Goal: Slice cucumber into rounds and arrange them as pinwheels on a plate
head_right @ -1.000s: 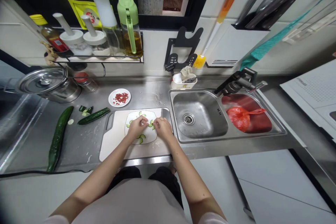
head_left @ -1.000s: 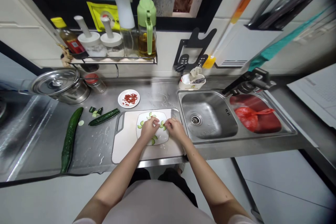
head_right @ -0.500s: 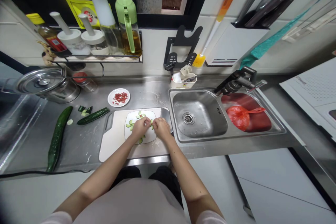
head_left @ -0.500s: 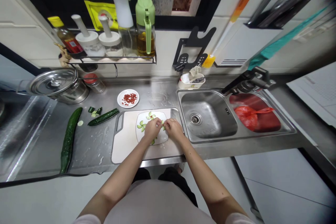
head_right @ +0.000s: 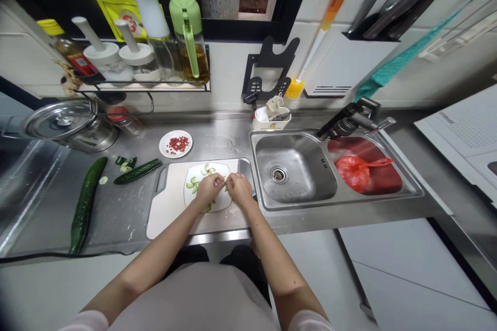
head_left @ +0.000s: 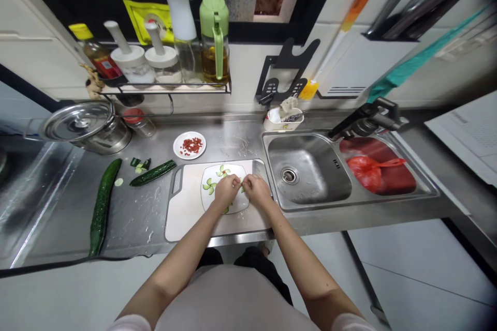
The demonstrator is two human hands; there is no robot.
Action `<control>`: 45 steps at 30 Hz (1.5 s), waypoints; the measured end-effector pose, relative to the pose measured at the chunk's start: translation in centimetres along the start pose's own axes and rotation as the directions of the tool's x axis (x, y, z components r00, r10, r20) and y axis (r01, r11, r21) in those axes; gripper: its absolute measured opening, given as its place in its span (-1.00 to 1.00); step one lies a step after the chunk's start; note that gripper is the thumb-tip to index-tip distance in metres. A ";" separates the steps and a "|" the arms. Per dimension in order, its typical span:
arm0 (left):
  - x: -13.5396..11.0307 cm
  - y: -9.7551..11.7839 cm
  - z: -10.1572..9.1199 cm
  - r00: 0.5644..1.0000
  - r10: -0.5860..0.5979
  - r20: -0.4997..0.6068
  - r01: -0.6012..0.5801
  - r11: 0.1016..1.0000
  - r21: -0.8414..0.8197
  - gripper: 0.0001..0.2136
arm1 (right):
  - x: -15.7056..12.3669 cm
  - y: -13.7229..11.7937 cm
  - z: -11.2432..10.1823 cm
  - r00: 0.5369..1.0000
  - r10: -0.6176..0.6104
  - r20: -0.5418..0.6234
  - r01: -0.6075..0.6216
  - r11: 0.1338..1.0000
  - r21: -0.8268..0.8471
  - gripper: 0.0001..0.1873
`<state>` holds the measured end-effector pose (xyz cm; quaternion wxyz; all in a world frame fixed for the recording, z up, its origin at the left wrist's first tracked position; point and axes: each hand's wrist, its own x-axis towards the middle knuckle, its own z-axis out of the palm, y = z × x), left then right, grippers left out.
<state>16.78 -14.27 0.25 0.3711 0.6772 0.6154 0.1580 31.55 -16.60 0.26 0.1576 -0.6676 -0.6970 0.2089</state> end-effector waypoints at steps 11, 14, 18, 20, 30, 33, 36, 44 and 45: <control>-0.1 0.0 0.1 1.000 0.017 -0.003 -0.017 1.000 0.023 -0.95 | 0.0 0.0 0.0 1.000 0.029 -0.004 -0.029 0.999 0.037 -0.88; -0.2 0.0 -0.1 1.000 0.011 -0.009 -0.011 1.000 -0.014 -0.96 | 0.0 0.1 -0.2 0.999 0.039 -0.022 -0.037 0.995 0.088 -0.87; -0.5 -0.3 -0.7 1.000 0.006 -0.028 -0.009 0.996 -0.090 -0.94 | 0.0 -0.1 -0.7 0.996 0.061 -0.071 -0.051 0.989 0.141 -0.85; -0.7 -0.8 -1.3 0.999 -0.006 -0.049 0.000 0.993 -0.115 -0.93 | -0.1 -0.1 -1.0 0.992 0.068 -0.103 -0.051 0.985 0.165 -0.85; 0.9 -5.1 -7.6 0.911 -0.190 -0.367 0.136 0.976 -0.167 -0.87 | -0.6 -0.2 -1.4 0.980 0.051 -0.190 0.001 0.964 0.265 -0.77; 2.5 -6.7 -9.9 0.870 -0.237 -0.433 0.192 0.971 -0.146 -0.85 | -0.5 -0.4 -1.1 0.981 0.031 -0.192 0.024 0.960 0.280 -0.73; 4.3 -7.9 -11.6 0.840 -0.276 -0.468 0.263 0.960 -0.094 -0.83 | -0.4 -0.5 -0.9 0.983 0.034 -0.182 0.021 0.956 0.292 -0.72; 9.8 -9.5 -12.9 0.902 -0.240 -0.359 0.321 0.929 0.185 -0.77 | -0.4 -0.6 -1.0 0.984 0.043 -0.172 0.014 0.948 0.319 -0.68; 10.3 -9.6 -12.9 0.912 -0.230 -0.341 0.314 0.924 0.217 -0.76 | -0.4 -0.5 -1.1 0.984 0.044 -0.175 0.014 0.947 0.320 -0.67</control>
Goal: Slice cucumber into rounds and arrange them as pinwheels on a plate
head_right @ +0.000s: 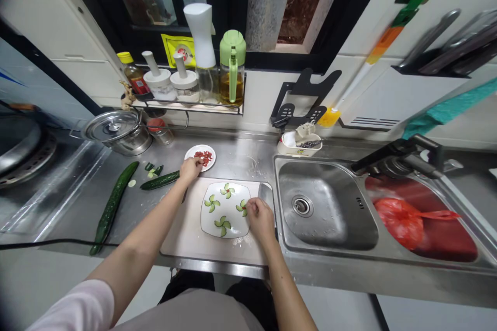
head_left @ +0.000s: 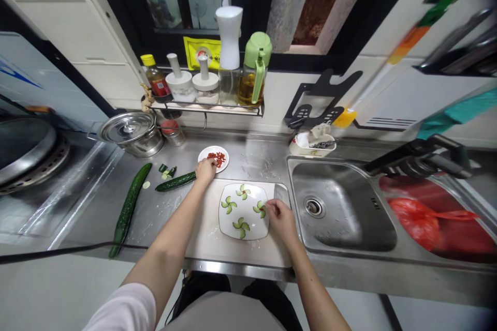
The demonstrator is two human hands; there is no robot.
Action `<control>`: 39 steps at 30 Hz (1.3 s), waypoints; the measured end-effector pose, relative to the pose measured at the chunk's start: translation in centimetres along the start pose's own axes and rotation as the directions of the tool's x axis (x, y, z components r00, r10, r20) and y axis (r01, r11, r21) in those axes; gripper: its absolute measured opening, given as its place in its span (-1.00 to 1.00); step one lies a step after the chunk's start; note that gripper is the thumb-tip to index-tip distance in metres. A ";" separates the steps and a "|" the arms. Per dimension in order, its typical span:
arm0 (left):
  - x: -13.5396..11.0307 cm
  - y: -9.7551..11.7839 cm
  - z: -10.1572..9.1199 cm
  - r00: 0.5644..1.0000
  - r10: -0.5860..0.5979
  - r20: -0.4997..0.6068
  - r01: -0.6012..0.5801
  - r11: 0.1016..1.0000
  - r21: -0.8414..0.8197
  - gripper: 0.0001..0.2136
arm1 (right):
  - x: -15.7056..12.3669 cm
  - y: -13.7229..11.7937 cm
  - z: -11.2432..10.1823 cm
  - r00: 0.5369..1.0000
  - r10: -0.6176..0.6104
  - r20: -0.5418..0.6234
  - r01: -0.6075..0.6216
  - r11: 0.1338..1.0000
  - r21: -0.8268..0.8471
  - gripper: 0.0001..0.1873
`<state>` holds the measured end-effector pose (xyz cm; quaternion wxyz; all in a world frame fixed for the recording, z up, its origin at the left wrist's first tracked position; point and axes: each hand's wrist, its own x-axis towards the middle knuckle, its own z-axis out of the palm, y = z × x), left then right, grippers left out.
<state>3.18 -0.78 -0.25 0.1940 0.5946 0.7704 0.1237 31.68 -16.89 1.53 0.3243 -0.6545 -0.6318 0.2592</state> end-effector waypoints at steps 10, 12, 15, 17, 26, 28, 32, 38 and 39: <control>1.3 0.4 0.4 0.996 0.074 0.056 -0.079 0.991 0.108 -0.83 | 0.1 0.3 -0.7 1.000 -0.005 -0.005 0.005 1.000 -0.005 -0.64; 0.9 0.5 0.3 0.997 0.074 0.029 -0.076 0.994 0.084 -0.84 | 0.2 0.2 -0.7 1.000 -0.008 -0.005 0.008 1.000 -0.007 -0.63; -0.1 0.8 0.1 0.999 0.022 -0.040 -0.025 0.998 -0.064 -0.84 | 0.3 0.0 -0.6 1.000 -0.008 -0.009 0.008 1.000 -0.010 -0.62; -1.1 0.9 0.0 0.997 -0.015 -0.071 -0.001 0.976 -0.217 -0.85 | 0.4 -0.3 -0.5 1.000 -0.009 -0.007 0.009 1.000 -0.007 -0.63; -7.8 2.4 -0.4 0.982 0.069 -0.178 -0.172 0.728 -0.664 -0.88 | 1.5 -3.6 -0.2 0.994 -0.106 0.028 0.105 0.994 0.037 -0.76; -9.7 3.0 -1.0 0.972 0.139 -0.187 -0.230 0.695 -0.681 -0.88 | 1.6 -4.9 -0.3 0.989 -0.144 0.037 0.142 0.988 0.053 -0.77; -13.3 4.0 -2.8 0.949 0.264 -0.169 -0.305 0.650 -0.696 -0.84 | 1.5 -7.6 -0.9 0.967 -0.237 0.092 0.230 0.970 0.082 -0.80; -16.7 4.8 -4.4 0.920 0.370 -0.129 -0.359 0.667 -0.653 -0.84 | 0.8 -9.8 -1.8 0.944 -0.311 0.107 0.304 0.950 0.074 -0.85; -17.0 4.9 -4.4 0.915 0.383 -0.125 -0.367 0.666 -0.650 -0.84 | 0.7 -9.8 -1.9 0.942 -0.316 0.113 0.309 0.948 0.071 -0.85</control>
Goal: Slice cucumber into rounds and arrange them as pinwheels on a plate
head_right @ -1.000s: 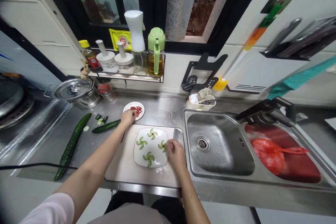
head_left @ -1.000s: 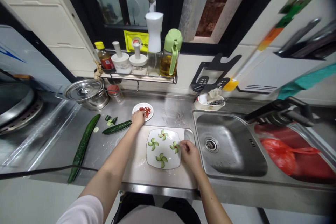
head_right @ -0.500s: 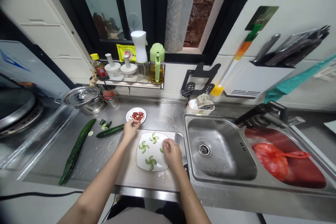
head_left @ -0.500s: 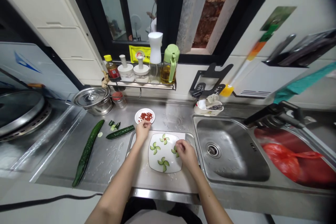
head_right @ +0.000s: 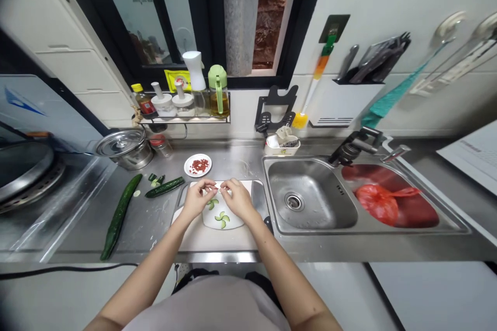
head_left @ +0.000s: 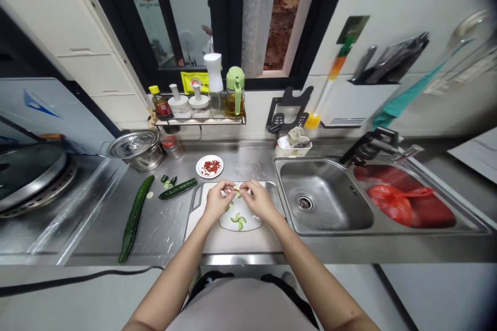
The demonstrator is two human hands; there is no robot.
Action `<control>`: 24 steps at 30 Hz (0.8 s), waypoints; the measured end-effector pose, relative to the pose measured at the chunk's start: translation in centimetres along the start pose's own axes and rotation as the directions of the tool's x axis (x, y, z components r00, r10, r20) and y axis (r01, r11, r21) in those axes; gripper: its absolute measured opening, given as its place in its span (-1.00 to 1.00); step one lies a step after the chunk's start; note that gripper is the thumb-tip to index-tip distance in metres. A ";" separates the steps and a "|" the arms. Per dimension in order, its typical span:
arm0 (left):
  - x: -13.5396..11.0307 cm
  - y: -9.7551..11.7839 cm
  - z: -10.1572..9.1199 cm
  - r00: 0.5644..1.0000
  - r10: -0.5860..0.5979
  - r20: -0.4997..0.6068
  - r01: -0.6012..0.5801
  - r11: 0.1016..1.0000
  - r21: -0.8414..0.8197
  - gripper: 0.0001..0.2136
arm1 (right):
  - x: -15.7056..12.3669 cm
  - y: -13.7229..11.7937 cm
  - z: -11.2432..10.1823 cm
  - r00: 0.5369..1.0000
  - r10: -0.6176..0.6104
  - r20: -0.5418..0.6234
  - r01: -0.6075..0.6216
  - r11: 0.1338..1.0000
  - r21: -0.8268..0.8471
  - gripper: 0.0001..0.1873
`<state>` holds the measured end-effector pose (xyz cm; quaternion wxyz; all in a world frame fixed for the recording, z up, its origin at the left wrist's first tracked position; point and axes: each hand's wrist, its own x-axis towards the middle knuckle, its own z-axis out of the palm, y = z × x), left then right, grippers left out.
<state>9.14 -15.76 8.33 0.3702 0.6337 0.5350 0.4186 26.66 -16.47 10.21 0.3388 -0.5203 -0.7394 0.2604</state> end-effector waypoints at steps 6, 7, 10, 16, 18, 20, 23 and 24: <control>-1.1 0.6 0.3 0.997 -0.002 0.073 0.002 1.000 -0.005 -0.84 | -0.9 0.2 -0.1 0.998 -0.046 0.051 0.047 0.999 -0.016 -0.90; -1.2 0.6 0.3 0.997 -0.011 0.078 0.012 1.000 -0.007 -0.84 | -1.0 0.3 -0.1 0.997 -0.051 0.063 0.053 0.998 -0.021 -0.91; -1.7 0.2 0.3 0.995 -0.023 0.095 0.024 1.000 -0.014 -0.82 | -1.2 0.4 0.1 0.994 -0.053 0.098 0.057 0.997 -0.042 -0.91; -3.3 -2.2 0.5 0.987 -0.125 0.097 0.115 0.988 0.102 -0.74 | -2.8 1.9 1.7 0.990 0.012 0.143 0.006 0.992 -0.126 -0.87; -3.9 -3.2 0.7 0.983 -0.166 0.073 0.148 0.968 0.200 -0.78 | -3.7 2.6 2.6 0.982 0.052 0.180 -0.019 0.984 -0.179 -0.86; -4.4 -4.0 1.0 0.977 -0.199 0.076 0.168 0.939 0.300 -0.82 | -4.5 3.2 3.5 0.973 0.095 0.208 -0.044 0.971 -0.236 -0.85; -4.9 -4.7 1.6 0.969 -0.225 0.099 0.169 0.903 0.396 -0.85 | -5.3 3.8 4.7 0.962 0.147 0.229 -0.073 0.950 -0.304 -0.84; -5.0 -4.8 1.8 0.968 -0.226 0.108 0.164 0.896 0.413 -0.86 | -5.4 3.9 5.0 0.959 0.159 0.236 -0.078 0.945 -0.318 -0.84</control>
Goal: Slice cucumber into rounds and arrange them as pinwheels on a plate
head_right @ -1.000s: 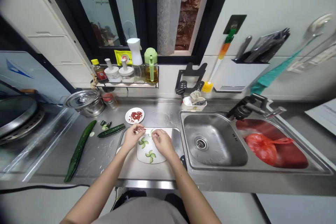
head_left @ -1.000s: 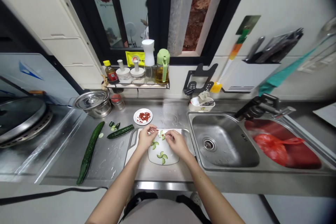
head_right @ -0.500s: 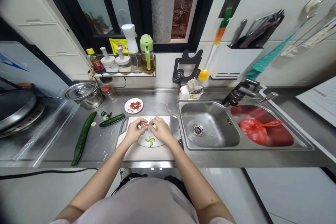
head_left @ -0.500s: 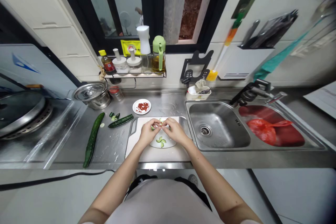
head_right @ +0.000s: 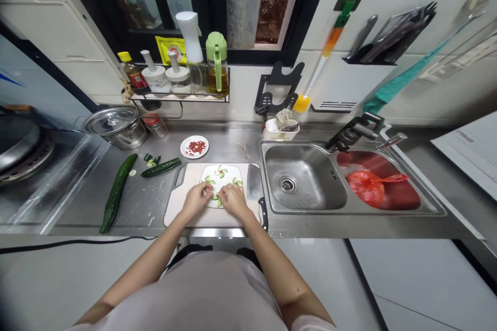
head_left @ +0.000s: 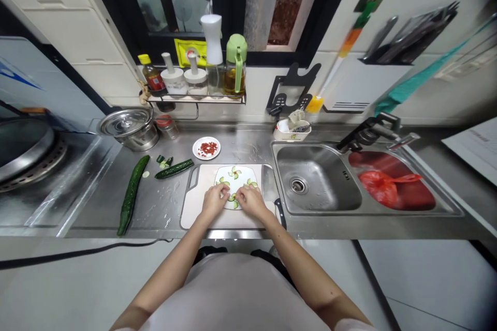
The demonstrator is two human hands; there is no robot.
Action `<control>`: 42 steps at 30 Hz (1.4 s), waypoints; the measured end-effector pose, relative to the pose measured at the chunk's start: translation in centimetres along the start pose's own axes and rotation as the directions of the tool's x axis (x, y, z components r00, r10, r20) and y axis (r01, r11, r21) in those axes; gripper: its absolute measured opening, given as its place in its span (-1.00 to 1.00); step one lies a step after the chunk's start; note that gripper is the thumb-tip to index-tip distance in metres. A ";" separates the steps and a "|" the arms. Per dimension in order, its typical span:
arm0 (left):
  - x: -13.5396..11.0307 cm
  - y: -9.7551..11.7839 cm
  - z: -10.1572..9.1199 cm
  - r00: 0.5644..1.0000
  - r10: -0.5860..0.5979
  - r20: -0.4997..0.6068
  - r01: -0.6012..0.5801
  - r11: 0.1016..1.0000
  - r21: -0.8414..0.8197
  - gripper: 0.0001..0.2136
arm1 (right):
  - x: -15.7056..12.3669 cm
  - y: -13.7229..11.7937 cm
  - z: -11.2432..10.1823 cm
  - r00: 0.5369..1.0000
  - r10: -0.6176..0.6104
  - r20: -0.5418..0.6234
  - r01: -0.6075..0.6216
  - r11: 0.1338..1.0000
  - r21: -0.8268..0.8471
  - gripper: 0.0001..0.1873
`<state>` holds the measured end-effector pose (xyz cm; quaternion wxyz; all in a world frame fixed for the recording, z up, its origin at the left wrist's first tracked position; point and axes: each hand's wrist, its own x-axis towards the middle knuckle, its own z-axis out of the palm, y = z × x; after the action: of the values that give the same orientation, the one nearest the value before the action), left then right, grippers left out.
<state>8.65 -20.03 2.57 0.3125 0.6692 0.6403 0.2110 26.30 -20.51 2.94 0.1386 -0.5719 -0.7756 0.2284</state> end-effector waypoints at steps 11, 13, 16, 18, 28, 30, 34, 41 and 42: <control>0.1 0.5 1.2 0.995 -0.008 0.097 -0.006 0.989 0.145 -0.84 | 0.2 0.4 1.7 0.998 0.043 0.038 -0.041 0.998 -0.044 -0.83; 0.2 0.3 1.4 0.994 -0.005 0.105 -0.012 0.987 0.159 -0.83 | 0.2 0.4 1.8 0.998 0.044 0.040 -0.042 0.998 -0.041 -0.83; 0.2 0.0 1.5 0.993 -0.005 0.120 -0.016 0.984 0.175 -0.83 | 0.2 0.3 1.8 0.998 0.039 0.044 -0.037 0.999 -0.040 -0.83; 0.2 -0.1 1.5 0.992 -0.006 0.123 -0.017 0.983 0.180 -0.83 | 0.2 0.2 1.9 0.998 0.036 0.051 -0.034 0.999 -0.041 -0.81; 0.2 0.0 1.7 0.992 -0.016 0.121 -0.005 0.985 0.171 -0.87 | 0.2 0.3 1.9 0.997 0.027 0.076 -0.020 0.996 -0.085 -0.80; 0.2 0.1 1.8 0.992 -0.024 0.124 0.001 0.984 0.180 -0.87 | 0.2 0.2 1.9 0.996 0.035 0.083 -0.028 0.996 -0.085 -0.80; 0.2 0.2 1.8 0.991 -0.026 0.135 -0.001 0.981 0.196 -0.86 | 0.1 0.0 1.7 0.994 0.055 0.092 -0.048 0.996 -0.074 -0.81; 0.4 0.3 1.7 0.988 -0.034 0.151 0.003 0.979 0.205 -0.87 | 0.2 0.3 1.5 0.993 0.086 0.082 -0.083 0.996 -0.033 -0.87; 0.4 0.3 1.7 0.988 -0.033 0.152 0.002 0.979 0.202 -0.88 | 0.3 0.4 1.5 0.993 0.089 0.081 -0.087 0.996 -0.031 -0.87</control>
<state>10.06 -19.92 1.53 0.2935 0.7061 0.6381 0.0898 25.83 -20.40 1.40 0.0886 -0.5976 -0.7577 0.2468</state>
